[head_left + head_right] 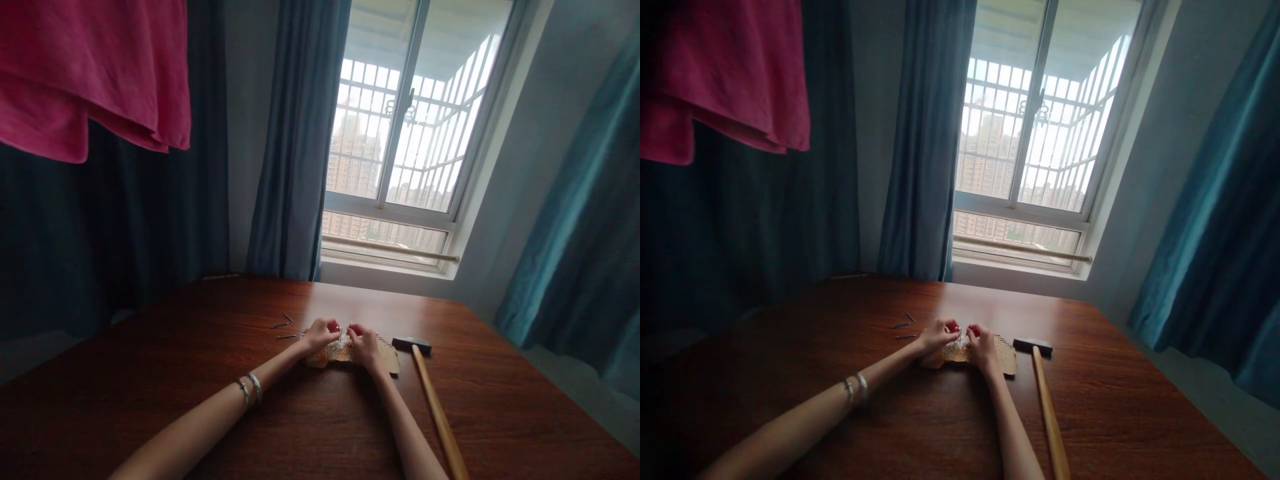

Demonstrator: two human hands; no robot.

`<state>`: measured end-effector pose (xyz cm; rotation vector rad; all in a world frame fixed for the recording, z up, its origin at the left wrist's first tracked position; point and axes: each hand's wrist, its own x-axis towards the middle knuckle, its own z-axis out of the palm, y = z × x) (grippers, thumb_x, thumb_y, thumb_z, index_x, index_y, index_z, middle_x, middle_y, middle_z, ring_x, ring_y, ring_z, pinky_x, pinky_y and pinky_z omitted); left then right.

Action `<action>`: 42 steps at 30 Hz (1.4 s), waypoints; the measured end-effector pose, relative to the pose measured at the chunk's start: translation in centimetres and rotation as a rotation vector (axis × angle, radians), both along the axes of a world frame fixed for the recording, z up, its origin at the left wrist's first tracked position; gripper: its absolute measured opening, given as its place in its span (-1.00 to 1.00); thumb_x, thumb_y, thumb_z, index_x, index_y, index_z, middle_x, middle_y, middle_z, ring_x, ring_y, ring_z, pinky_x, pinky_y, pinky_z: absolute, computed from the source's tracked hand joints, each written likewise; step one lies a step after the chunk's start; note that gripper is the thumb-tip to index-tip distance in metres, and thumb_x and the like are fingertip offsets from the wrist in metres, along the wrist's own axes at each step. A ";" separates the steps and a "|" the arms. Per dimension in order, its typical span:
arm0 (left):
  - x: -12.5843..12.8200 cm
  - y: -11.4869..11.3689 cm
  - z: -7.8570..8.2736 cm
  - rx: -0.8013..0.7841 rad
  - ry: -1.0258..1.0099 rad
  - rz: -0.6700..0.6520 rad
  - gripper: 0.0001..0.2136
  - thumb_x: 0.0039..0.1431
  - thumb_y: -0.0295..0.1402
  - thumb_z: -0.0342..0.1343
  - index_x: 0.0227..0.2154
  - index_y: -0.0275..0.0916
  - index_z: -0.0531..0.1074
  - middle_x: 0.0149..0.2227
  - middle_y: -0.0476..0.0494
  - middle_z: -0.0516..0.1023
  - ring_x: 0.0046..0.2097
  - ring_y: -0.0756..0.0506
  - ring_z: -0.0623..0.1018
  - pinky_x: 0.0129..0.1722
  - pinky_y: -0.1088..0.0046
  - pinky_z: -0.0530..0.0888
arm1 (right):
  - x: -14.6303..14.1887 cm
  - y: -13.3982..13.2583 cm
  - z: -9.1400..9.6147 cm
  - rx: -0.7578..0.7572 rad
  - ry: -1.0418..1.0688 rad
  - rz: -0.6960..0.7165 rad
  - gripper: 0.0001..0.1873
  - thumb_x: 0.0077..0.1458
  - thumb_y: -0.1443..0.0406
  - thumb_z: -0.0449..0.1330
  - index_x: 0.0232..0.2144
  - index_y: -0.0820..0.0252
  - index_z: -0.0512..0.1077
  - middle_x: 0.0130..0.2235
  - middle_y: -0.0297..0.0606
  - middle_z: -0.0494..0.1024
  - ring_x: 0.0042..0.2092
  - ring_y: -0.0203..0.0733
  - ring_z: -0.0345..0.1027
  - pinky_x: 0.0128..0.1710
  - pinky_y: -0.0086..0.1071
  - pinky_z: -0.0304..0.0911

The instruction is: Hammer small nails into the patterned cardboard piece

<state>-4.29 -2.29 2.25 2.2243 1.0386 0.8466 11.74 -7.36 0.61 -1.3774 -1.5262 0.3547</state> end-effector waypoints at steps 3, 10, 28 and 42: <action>0.2 -0.2 0.2 0.024 0.022 0.023 -0.78 -0.08 -0.26 0.09 -0.45 -0.32 0.49 -0.46 -0.11 0.52 -0.41 -0.03 0.46 -0.43 0.53 0.32 | 0.0 -0.3 -0.2 -0.002 -0.023 0.016 -0.73 -0.01 0.21 0.04 -0.40 0.21 0.49 -0.40 -0.22 0.56 -0.38 -0.19 0.40 -0.33 -0.39 0.24; 0.6 0.2 -0.8 0.127 0.003 -0.013 -0.81 -0.04 -0.30 0.06 -0.46 -0.32 0.49 -0.46 -0.11 0.52 -0.42 -0.01 0.46 -0.41 0.55 0.32 | -0.4 -0.3 -0.3 -0.016 -0.065 0.024 -0.72 0.01 0.21 0.02 -0.44 0.19 0.49 -0.41 -0.25 0.56 -0.38 -0.21 0.38 -0.32 -0.41 0.23; 0.5 0.0 -1.5 0.093 -0.016 0.002 -0.81 -0.02 -0.27 0.07 -0.44 -0.29 0.48 -0.44 -0.08 0.52 -0.38 -0.02 0.43 -0.38 0.55 0.30 | -0.6 -1.1 -0.1 0.009 -0.242 0.024 -0.77 0.05 0.28 0.02 -0.40 0.14 0.48 -0.38 -0.26 0.53 -0.34 -0.24 0.35 -0.31 -0.44 0.18; 0.6 -0.1 -1.2 0.068 -0.058 -0.042 -0.80 -0.04 -0.31 0.08 -0.36 -0.29 0.48 -0.42 -0.08 0.53 -0.37 -0.02 0.46 -0.35 0.54 0.35 | -0.8 -1.4 -0.1 -0.005 -0.258 -0.015 -0.82 0.01 0.34 0.06 -0.46 0.14 0.48 -0.40 -0.27 0.49 -0.38 -0.25 0.31 -0.34 -0.44 0.16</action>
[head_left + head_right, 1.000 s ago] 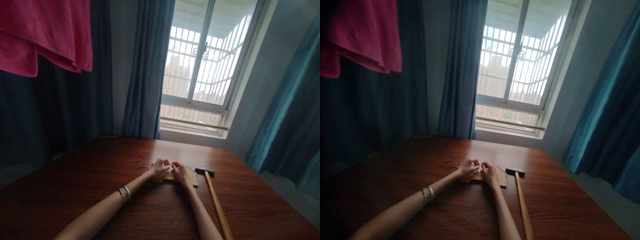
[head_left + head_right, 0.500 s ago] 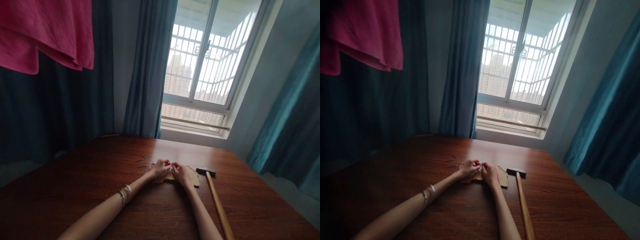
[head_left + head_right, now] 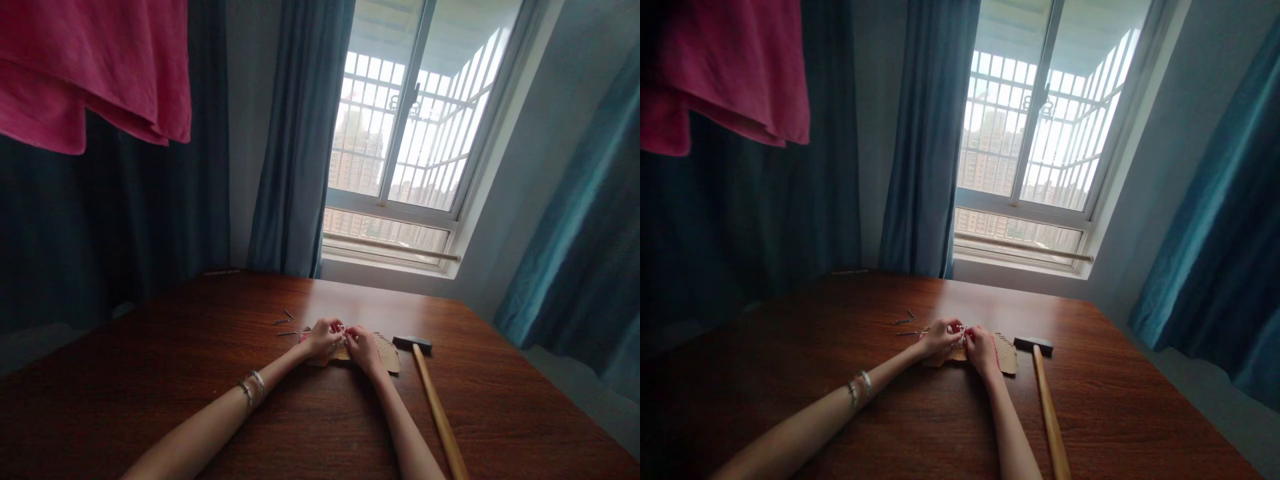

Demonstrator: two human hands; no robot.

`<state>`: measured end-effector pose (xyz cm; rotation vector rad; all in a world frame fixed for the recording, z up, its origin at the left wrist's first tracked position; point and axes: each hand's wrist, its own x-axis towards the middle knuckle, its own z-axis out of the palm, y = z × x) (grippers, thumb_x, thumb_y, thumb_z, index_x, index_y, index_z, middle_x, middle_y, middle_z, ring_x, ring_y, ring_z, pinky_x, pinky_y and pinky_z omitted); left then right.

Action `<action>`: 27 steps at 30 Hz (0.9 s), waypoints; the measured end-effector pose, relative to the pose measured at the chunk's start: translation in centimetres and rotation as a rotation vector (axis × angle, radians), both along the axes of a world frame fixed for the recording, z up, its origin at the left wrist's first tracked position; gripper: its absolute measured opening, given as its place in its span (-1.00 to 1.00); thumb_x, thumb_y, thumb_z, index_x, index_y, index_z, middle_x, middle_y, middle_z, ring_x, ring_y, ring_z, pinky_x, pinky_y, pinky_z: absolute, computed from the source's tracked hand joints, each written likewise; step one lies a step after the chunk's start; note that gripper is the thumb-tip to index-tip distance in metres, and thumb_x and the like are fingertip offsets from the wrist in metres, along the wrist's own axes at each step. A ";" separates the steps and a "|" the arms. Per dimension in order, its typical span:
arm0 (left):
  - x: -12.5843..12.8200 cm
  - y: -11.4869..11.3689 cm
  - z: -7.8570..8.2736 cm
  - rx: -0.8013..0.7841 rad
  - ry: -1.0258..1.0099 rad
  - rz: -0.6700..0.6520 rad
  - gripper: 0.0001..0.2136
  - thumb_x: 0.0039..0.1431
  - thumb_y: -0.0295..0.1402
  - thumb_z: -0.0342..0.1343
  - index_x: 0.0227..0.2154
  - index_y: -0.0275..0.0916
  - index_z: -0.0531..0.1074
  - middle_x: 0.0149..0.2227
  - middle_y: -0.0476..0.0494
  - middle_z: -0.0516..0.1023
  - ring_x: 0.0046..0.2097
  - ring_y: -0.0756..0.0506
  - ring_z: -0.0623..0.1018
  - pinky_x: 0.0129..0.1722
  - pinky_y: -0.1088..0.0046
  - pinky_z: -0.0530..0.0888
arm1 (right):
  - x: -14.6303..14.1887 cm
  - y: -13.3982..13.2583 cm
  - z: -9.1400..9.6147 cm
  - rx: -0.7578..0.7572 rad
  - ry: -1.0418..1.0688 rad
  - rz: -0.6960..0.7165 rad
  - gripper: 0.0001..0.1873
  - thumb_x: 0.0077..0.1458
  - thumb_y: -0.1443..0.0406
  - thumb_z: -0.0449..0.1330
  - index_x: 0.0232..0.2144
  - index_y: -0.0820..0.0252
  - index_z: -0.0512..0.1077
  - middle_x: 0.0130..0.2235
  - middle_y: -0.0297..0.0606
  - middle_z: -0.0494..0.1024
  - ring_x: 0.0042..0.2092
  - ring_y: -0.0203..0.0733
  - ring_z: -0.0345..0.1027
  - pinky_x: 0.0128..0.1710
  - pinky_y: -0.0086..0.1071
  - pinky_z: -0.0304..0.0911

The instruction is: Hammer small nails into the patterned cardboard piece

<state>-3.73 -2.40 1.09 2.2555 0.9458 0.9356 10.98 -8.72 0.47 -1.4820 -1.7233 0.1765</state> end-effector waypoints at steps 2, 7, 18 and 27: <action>0.1 -0.1 0.3 -0.010 -0.015 -0.015 -0.78 -0.05 -0.30 0.09 -0.33 -0.28 0.48 -0.41 -0.08 0.53 -0.36 -0.03 0.47 -0.33 0.54 0.36 | 0.0 0.0 0.0 0.007 -0.005 0.004 -0.81 0.02 0.35 0.06 -0.46 0.13 0.48 -0.40 -0.27 0.49 -0.37 -0.25 0.31 -0.33 -0.44 0.16; 0.4 0.1 0.3 -0.021 -0.032 -0.035 -0.78 -0.04 -0.28 0.10 -0.34 -0.27 0.49 -0.41 -0.07 0.54 -0.37 -0.01 0.47 -0.34 0.55 0.36 | 0.1 -0.2 0.1 0.020 -0.009 0.017 -0.80 0.03 0.35 0.04 -0.46 0.13 0.48 -0.40 -0.27 0.48 -0.37 -0.25 0.32 -0.33 -0.44 0.17; 0.4 0.0 0.2 -0.042 -0.050 -0.020 -0.77 -0.02 -0.23 0.10 -0.40 -0.29 0.50 -0.41 -0.08 0.54 -0.34 -0.02 0.47 -0.33 0.56 0.34 | -0.2 -0.6 0.8 -0.036 -0.005 -0.006 -0.80 0.01 0.33 0.06 -0.45 0.16 0.50 -0.39 -0.26 0.47 -0.36 -0.26 0.35 -0.32 -0.46 0.20; 0.5 0.2 -0.3 -0.080 -0.040 -0.016 -0.77 -0.01 -0.29 0.03 -0.39 -0.31 0.50 -0.43 -0.06 0.53 -0.40 0.01 0.45 -0.41 0.60 0.31 | 6.1 -9.3 5.3 -0.181 -0.222 -0.422 -0.66 0.05 0.32 -0.03 -0.13 0.25 0.39 -0.16 -0.08 0.44 -0.10 -0.09 0.31 -0.09 -0.35 0.13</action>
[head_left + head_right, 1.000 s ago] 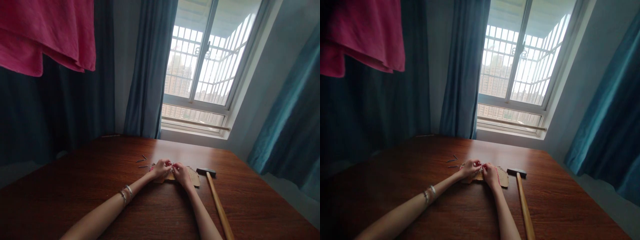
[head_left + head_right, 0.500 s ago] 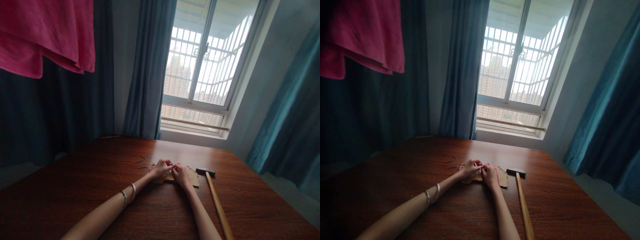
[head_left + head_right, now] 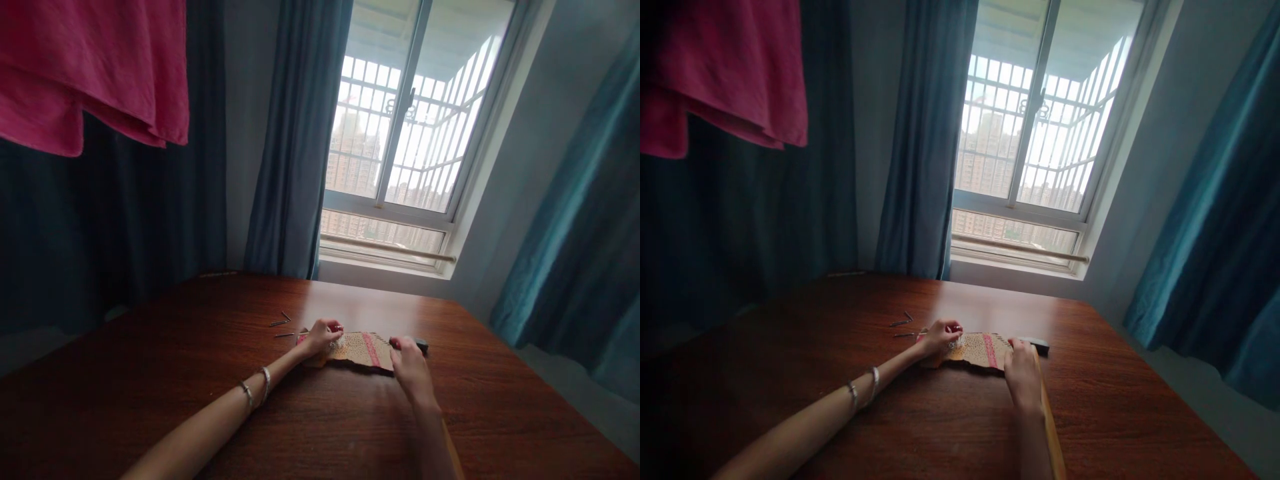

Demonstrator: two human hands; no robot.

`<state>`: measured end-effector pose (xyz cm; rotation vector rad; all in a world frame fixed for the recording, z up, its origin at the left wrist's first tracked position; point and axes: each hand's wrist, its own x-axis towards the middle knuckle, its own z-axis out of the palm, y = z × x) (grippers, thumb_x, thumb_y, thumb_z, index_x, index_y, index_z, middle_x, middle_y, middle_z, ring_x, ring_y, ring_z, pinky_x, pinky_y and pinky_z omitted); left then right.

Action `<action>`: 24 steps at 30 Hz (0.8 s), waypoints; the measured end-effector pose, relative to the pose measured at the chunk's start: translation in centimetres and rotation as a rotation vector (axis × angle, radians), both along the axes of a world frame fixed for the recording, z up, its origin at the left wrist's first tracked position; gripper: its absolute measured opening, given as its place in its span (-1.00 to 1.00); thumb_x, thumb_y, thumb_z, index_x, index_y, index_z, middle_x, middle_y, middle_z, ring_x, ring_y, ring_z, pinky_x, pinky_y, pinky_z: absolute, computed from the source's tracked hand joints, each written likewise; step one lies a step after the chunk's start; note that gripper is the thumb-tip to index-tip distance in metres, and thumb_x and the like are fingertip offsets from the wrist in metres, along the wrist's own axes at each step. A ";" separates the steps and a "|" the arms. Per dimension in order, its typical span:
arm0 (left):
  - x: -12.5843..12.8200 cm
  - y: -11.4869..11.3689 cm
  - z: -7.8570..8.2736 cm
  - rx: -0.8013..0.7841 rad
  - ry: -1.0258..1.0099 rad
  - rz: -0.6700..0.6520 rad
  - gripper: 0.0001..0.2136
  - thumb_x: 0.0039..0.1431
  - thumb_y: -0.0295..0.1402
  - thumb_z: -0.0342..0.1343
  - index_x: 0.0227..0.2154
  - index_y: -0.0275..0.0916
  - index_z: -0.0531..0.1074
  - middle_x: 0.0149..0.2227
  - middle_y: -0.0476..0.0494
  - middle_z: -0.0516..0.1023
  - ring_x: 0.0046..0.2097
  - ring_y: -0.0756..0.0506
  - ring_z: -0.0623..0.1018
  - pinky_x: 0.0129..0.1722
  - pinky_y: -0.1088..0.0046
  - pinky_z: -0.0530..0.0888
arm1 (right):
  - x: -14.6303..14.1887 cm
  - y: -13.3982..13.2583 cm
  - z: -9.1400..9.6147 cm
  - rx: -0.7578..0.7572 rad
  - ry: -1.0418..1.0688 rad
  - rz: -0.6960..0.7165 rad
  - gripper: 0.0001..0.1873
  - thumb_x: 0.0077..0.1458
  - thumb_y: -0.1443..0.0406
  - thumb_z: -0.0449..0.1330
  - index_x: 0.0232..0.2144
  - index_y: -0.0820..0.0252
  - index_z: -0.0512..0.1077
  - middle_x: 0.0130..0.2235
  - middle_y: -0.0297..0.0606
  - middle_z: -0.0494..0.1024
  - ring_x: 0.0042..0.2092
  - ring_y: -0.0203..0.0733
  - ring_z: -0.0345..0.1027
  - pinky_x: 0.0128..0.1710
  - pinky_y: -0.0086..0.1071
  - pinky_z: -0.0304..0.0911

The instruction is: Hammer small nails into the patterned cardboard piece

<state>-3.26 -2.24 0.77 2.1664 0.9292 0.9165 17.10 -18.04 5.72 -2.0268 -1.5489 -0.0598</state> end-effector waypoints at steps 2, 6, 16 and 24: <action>0.0 0.0 0.0 -0.007 -0.006 0.001 -0.77 -0.02 -0.29 0.03 -0.39 -0.31 0.50 -0.43 -0.06 0.53 -0.40 0.01 0.45 -0.42 0.59 0.31 | 1.1 -3.5 -0.7 -0.063 -0.044 -0.206 -0.62 0.08 0.32 -0.08 -0.08 0.27 0.36 -0.16 -0.03 0.43 -0.15 -0.05 0.34 -0.13 -0.29 0.16; 0.0 -0.1 0.2 -0.021 -0.009 0.004 -0.76 -0.03 -0.28 0.03 -0.40 -0.33 0.50 -0.44 -0.07 0.53 -0.40 0.00 0.45 -0.43 0.59 0.30 | 1.7 -8.6 -3.4 -0.174 -0.108 -0.461 -0.55 0.10 0.21 -0.07 -0.05 0.39 0.32 -0.22 0.09 0.42 -0.21 0.07 0.36 -0.20 -0.19 0.19; -0.1 0.0 0.0 -0.029 -0.039 -0.022 -0.76 -0.03 -0.28 0.04 -0.39 -0.32 0.50 -0.43 -0.07 0.53 -0.40 0.00 0.46 -0.42 0.59 0.31 | 1.6 -10.4 -4.8 -0.180 -0.077 -0.381 -0.70 0.12 0.24 -0.08 -0.23 0.21 0.40 -0.32 -0.05 0.48 -0.26 -0.03 0.39 -0.33 -0.30 0.23; -0.1 -0.3 0.4 -0.026 -0.003 0.000 -0.77 -0.02 -0.29 0.03 -0.39 -0.31 0.51 -0.44 -0.07 0.54 -0.40 0.00 0.45 -0.42 0.59 0.31 | 0.7 -10.2 -2.9 -0.005 0.409 -0.232 -0.66 0.06 0.09 -0.04 -0.28 0.17 0.38 -0.37 -0.11 0.51 -0.36 -0.09 0.39 -0.42 -0.35 0.22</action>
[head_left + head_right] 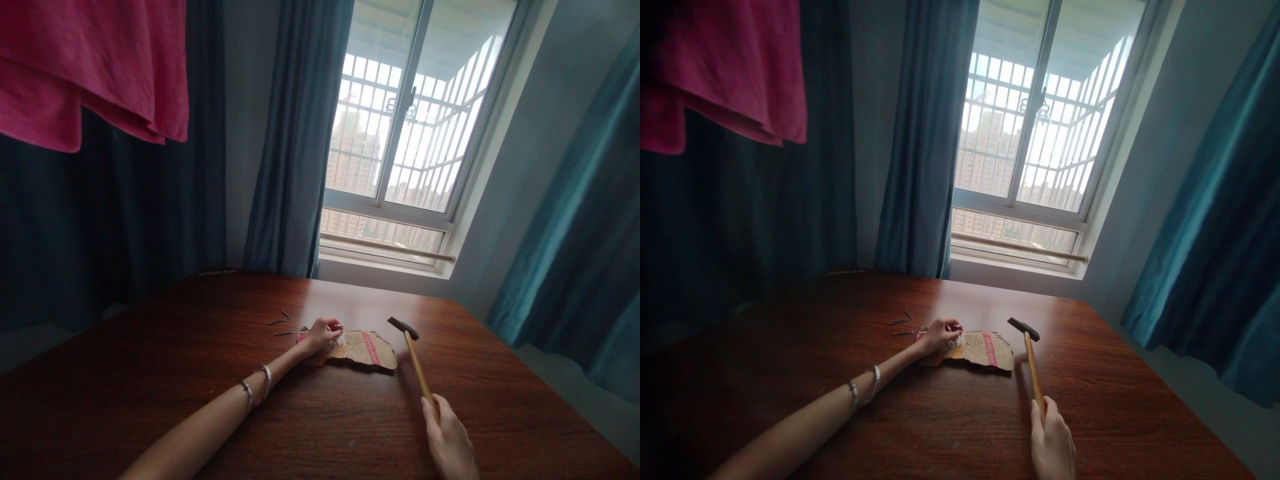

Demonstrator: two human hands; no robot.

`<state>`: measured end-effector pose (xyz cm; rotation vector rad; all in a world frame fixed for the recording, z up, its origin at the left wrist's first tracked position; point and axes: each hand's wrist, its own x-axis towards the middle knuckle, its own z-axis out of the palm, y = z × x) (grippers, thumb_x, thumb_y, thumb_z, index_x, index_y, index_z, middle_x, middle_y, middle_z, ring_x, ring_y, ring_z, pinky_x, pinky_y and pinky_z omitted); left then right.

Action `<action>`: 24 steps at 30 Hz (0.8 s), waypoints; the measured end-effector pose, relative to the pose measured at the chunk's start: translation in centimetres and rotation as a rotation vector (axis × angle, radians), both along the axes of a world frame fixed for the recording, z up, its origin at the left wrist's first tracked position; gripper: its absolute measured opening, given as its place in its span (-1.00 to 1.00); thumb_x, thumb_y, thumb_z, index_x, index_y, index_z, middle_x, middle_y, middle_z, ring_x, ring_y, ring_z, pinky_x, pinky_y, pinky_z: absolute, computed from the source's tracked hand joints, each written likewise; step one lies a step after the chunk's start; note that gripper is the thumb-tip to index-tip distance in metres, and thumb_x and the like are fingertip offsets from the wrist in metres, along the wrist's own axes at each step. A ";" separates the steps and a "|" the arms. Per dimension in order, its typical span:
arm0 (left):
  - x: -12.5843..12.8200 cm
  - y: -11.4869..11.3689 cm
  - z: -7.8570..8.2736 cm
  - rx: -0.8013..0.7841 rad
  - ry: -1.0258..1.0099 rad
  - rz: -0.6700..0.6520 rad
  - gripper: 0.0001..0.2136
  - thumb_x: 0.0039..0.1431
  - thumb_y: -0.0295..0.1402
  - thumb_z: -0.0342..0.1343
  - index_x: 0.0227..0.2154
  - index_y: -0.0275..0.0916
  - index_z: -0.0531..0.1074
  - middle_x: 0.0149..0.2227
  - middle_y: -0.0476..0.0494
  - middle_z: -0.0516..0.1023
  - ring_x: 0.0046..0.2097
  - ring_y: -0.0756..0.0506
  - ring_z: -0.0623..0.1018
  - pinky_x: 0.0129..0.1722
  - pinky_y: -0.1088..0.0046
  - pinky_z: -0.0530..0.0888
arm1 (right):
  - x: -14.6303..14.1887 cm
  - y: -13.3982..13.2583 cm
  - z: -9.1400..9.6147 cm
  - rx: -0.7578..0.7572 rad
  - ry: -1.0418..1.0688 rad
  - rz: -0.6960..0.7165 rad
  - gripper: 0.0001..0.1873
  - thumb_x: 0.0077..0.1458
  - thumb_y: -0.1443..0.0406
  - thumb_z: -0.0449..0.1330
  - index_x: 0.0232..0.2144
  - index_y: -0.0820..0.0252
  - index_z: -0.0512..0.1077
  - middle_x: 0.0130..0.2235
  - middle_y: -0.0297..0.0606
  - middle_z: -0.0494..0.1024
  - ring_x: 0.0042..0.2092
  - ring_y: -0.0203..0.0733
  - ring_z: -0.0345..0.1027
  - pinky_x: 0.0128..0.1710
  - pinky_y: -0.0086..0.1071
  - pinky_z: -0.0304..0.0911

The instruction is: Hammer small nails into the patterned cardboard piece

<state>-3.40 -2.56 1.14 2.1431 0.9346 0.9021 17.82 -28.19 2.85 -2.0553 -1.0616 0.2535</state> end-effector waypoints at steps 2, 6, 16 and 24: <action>0.0 0.1 -0.2 0.008 0.003 0.000 -0.78 -0.02 -0.30 0.03 -0.39 -0.31 0.51 -0.44 -0.06 0.53 -0.40 0.01 0.45 -0.42 0.60 0.31 | -1.2 0.4 0.8 0.098 0.222 0.077 -0.59 0.03 0.02 -0.02 -0.24 0.20 0.34 -0.42 -0.18 0.47 -0.51 -0.20 0.33 -0.56 -0.39 0.18; 0.1 0.4 -0.5 0.026 -0.001 0.014 -0.78 -0.03 -0.30 0.04 -0.41 -0.32 0.50 -0.45 -0.07 0.53 -0.40 0.01 0.45 -0.42 0.60 0.30 | -3.9 1.1 2.7 0.215 0.647 0.302 -0.46 -0.05 -0.04 0.08 -0.14 0.23 0.28 -0.50 -0.39 0.32 -0.70 -0.46 0.03 -0.75 -0.52 -0.09; 0.0 0.1 -0.4 0.033 -0.022 -0.017 -0.78 -0.01 -0.28 0.04 -0.42 -0.32 0.49 -0.45 -0.06 0.52 -0.39 0.00 0.45 -0.40 0.59 0.30 | -7.7 1.8 4.7 0.173 1.009 0.469 -0.26 -0.17 0.01 0.24 0.05 0.17 0.19 -0.47 -0.40 0.34 -0.69 -0.53 0.02 -0.79 -0.60 -0.13; 0.0 0.0 -0.2 0.021 0.025 0.000 -0.78 -0.01 -0.27 0.05 -0.42 -0.32 0.48 -0.44 -0.06 0.52 -0.37 -0.01 0.45 -0.39 0.58 0.29 | -8.2 1.6 5.0 0.218 0.968 0.457 -0.33 -0.12 0.03 0.22 0.02 0.19 0.25 -0.48 -0.40 0.32 -0.70 -0.55 -0.02 -0.80 -0.61 -0.15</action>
